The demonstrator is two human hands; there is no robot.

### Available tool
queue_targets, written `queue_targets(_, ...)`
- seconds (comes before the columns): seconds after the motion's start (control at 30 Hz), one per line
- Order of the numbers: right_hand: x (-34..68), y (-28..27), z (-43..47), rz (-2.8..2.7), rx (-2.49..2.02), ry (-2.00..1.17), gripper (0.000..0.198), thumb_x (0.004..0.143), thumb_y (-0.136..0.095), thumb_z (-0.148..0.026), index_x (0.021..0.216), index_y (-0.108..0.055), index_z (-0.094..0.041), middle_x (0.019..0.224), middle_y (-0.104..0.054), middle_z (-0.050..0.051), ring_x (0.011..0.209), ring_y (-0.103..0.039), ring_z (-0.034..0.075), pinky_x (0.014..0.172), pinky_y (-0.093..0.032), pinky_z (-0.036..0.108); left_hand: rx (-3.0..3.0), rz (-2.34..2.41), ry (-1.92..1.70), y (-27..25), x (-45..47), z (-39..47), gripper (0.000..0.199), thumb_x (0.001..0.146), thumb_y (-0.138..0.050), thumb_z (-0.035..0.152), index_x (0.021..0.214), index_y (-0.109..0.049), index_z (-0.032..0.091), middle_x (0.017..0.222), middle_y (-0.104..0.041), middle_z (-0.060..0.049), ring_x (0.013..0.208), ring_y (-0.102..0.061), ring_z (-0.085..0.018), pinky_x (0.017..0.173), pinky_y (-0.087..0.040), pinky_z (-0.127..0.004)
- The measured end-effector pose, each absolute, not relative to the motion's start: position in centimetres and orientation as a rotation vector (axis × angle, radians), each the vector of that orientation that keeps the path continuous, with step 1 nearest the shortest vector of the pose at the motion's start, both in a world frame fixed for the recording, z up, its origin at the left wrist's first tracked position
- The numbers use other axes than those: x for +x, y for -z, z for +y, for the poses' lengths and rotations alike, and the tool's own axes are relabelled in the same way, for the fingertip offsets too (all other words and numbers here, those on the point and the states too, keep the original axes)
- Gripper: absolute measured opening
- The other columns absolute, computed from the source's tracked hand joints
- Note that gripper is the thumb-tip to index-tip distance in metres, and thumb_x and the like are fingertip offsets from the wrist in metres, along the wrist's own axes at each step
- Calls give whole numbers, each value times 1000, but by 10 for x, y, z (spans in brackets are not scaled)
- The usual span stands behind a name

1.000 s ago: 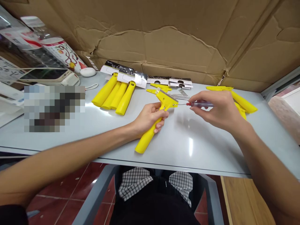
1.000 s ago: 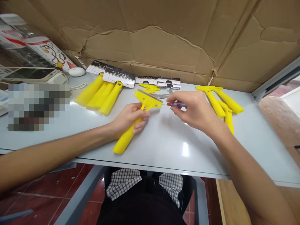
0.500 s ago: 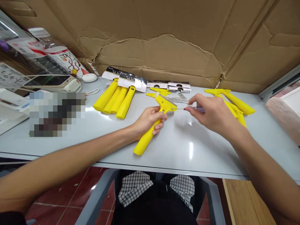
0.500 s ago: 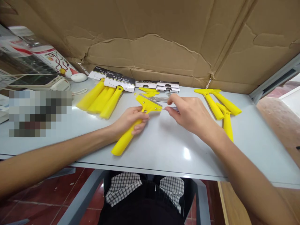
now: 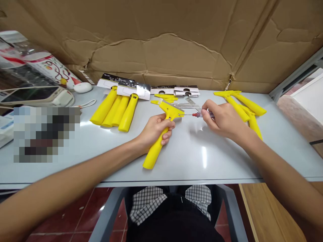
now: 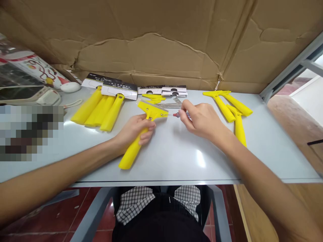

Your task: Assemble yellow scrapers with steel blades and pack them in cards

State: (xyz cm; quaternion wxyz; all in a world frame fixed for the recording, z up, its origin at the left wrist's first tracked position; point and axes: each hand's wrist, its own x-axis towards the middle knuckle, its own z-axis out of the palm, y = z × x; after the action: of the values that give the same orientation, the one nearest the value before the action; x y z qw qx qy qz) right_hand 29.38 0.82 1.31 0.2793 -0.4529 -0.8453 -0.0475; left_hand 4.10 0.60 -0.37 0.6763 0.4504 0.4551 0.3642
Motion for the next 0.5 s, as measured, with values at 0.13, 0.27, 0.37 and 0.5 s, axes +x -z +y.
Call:
queue_targets(0.13, 294, 2, 6, -2137, -1015, 96, 16, 103, -57, -29, 89, -63, -22, 67, -67, -2, 53, -51, 12, 56, -40, 27, 1048, 1034, -804, 3, 41, 5, 21, 78, -71, 21, 78, -50, 21, 51, -48, 9, 32, -40, -5, 31, -33, -18)
queue_targets(0.27, 293, -4, 1, -2120, -909, 2, 11, 102, -63, -26, 94, -70, -24, 82, -71, 2, 67, -62, 16, 61, -47, 30, 1058, 1028, -758, 4, 40, 5, 23, 78, -72, 26, 78, -49, 22, 48, -47, 9, 31, -38, -7, 31, -33, -19)
queue_targets(0.37, 295, -12, -6, -2155, -879, 57, 6, 99, -65, -21, 99, -69, -25, 86, -71, 2, 72, -64, 16, 62, -47, 31, 1093, 994, -697, 5, 38, 3, 28, 81, -72, 33, 77, -46, 23, 43, -46, 9, 30, -37, -8, 31, -32, -19)
queue_targets(0.5, 295, -14, -13, -2273, -837, 175, 19, 97, -61, -17, 115, -63, -25, 91, -73, 1, 70, -66, 16, 57, -44, 31, 1100, 1012, -653, 5, 37, 1, 34, 82, -72, 39, 70, -44, 23, 42, -45, 7, 29, -37, -8, 32, -32, -20)
